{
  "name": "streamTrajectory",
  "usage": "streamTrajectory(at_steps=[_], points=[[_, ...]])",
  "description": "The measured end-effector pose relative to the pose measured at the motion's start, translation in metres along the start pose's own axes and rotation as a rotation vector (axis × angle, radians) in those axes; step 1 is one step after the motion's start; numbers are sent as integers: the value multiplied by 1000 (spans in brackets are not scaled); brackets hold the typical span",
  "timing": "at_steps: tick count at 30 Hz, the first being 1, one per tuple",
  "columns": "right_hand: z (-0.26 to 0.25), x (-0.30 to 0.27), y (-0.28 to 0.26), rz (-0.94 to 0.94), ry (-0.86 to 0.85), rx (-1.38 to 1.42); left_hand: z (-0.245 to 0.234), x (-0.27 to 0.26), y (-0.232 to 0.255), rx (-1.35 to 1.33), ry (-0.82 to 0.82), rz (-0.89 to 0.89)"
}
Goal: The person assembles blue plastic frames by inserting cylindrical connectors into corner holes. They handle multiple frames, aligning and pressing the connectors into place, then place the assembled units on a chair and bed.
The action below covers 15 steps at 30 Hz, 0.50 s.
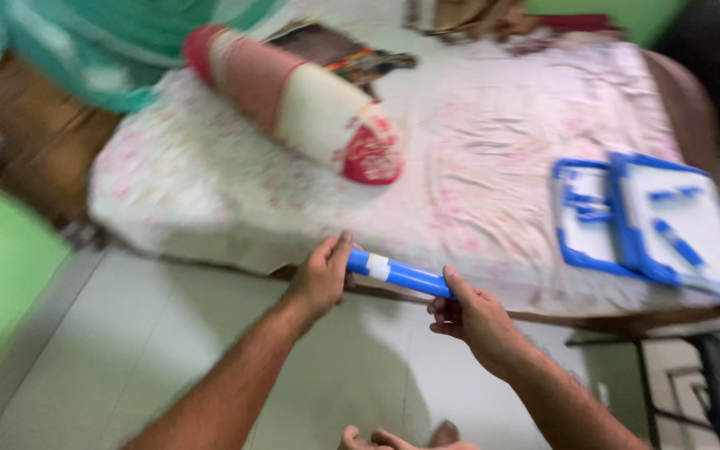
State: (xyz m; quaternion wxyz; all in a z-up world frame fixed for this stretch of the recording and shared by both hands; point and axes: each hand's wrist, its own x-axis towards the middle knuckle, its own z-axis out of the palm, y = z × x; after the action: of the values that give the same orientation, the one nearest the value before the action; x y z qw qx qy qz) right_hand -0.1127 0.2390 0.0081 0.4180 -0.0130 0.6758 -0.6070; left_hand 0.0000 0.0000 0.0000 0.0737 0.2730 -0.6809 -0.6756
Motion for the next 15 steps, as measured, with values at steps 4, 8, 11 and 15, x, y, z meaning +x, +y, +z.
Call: streamTrajectory(at_steps=[4, 8, 11, 15], points=[[-81, -54, 0, -111, 208, 131, 97, 1, 21, -101, -234, -1], [-175, -108, 13, -174, 344, 335, 206, -3, 41, -81, -435, 3], [-248, -146, 34, -211, 484, 505, 297, -10, 54, -166, -480, -122], [-323, -192, 56, -193, 736, 726, 422, -46, 70, -87, -584, 87]])
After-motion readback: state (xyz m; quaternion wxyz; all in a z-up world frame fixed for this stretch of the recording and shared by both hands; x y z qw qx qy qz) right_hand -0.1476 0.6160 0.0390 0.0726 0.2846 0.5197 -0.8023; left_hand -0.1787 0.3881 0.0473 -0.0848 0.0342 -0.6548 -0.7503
